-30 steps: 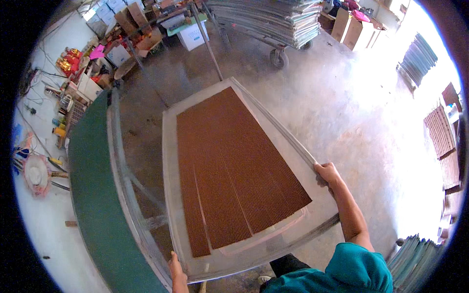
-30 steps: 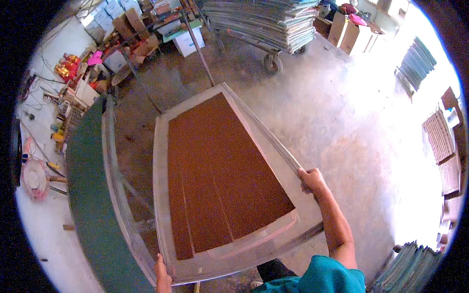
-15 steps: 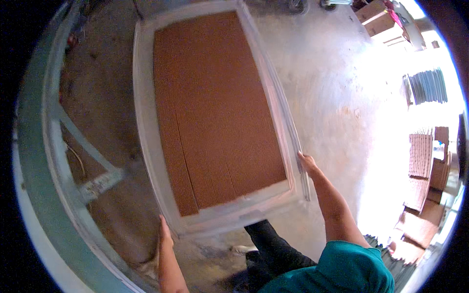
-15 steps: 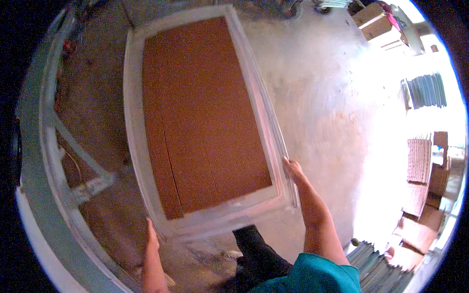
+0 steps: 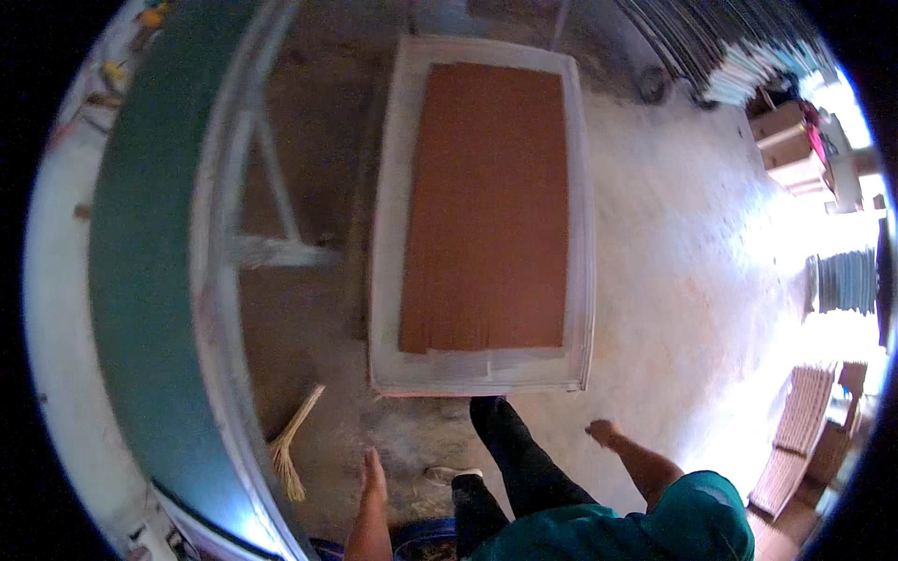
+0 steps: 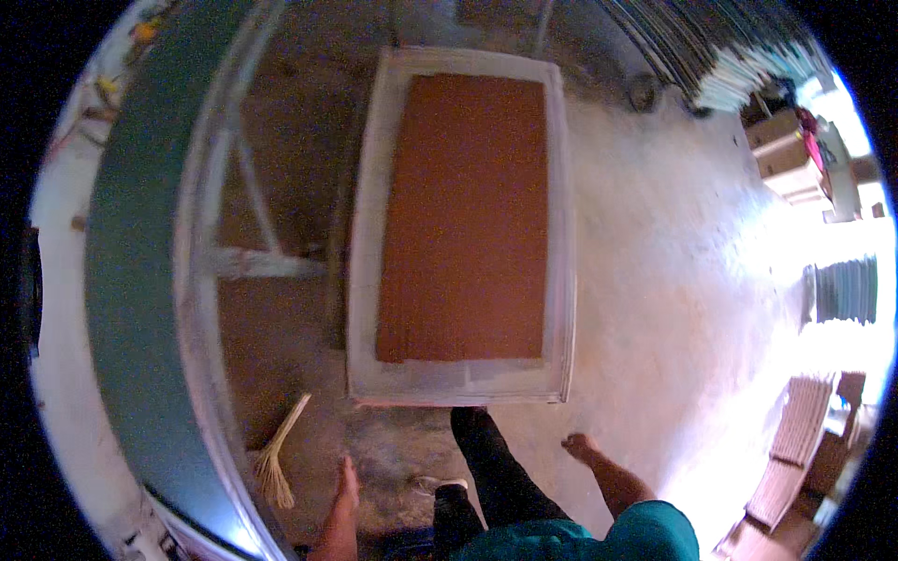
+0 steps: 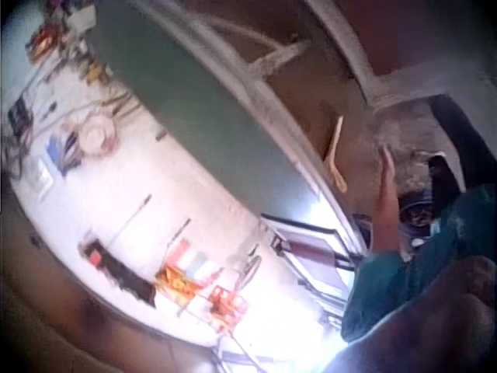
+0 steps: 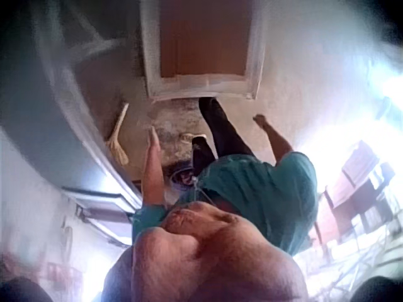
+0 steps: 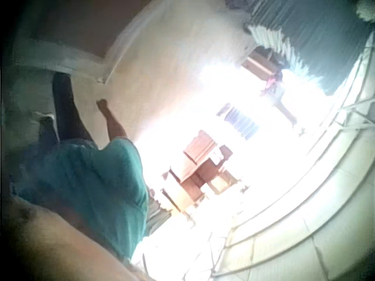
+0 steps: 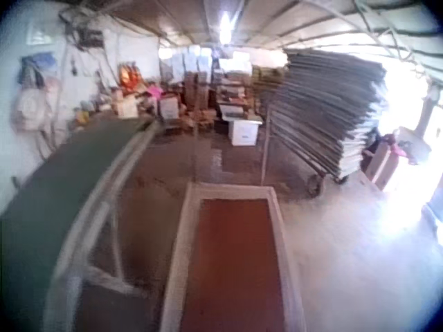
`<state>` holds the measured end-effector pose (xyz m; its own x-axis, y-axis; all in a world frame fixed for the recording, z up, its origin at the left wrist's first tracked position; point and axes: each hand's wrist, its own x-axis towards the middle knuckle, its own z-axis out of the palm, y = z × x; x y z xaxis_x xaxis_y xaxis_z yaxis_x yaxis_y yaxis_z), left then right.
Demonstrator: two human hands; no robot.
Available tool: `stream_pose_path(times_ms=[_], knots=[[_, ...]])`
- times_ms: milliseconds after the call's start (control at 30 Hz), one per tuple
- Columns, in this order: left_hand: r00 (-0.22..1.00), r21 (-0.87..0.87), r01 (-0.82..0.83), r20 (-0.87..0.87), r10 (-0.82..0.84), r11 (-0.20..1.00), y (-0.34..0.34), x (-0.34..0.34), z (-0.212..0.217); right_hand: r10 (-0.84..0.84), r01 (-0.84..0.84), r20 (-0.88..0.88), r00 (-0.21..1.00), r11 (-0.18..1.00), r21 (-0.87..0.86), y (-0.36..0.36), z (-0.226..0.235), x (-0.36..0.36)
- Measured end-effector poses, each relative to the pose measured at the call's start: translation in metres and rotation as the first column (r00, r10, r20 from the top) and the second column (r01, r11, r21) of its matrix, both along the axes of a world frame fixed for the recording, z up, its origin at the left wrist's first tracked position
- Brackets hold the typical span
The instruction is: The person arranges brown rectangular mesh pieces on a green conveyor belt and places a white frame over them. They lift the assembled unit and move it to a stack, repeating the process with additional mesh pieces and frames.
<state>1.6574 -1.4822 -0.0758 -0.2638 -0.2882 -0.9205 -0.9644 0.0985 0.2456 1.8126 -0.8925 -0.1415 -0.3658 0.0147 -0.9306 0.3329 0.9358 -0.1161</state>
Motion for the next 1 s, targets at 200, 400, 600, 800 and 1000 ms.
stream_pose_path(times_ms=[200, 400, 600, 800, 1000], knots=[[0.994, -0.118, -0.057, -0.101, 0.045, 0.991, -0.022, 0.192, 0.056, -0.527, 0.531, 0.15, 0.837, 0.847, 0.018, -0.07, 0.123, -0.044], [0.952, -0.18, -0.272, -0.192, 0.238, 0.945, -0.006, 0.262, 0.127, -0.728, 0.772, 0.26, 0.635, 0.587, -0.243, -0.129, 0.145, -0.12], [0.681, -0.025, -0.729, -0.124, 0.722, 0.684, 0.027, 0.41, 0.107, -0.328, 0.346, 0.111, 0.938, 0.887, -0.304, -0.241, 0.195, -0.15], [0.295, -0.106, -0.953, -0.118, 0.948, 0.283, 0.062, 0.525, 0.108, 0.033, -0.037, -0.02, 0.999, 0.963, -0.268, -0.371, 0.239, -0.156], [-0.226, 0.095, -0.971, -0.048, 0.973, -0.221, 0.087, 0.572, 0.125, 0.445, -0.439, -0.057, 0.894, 0.842, -0.312, -0.563, 0.251, -0.147]])
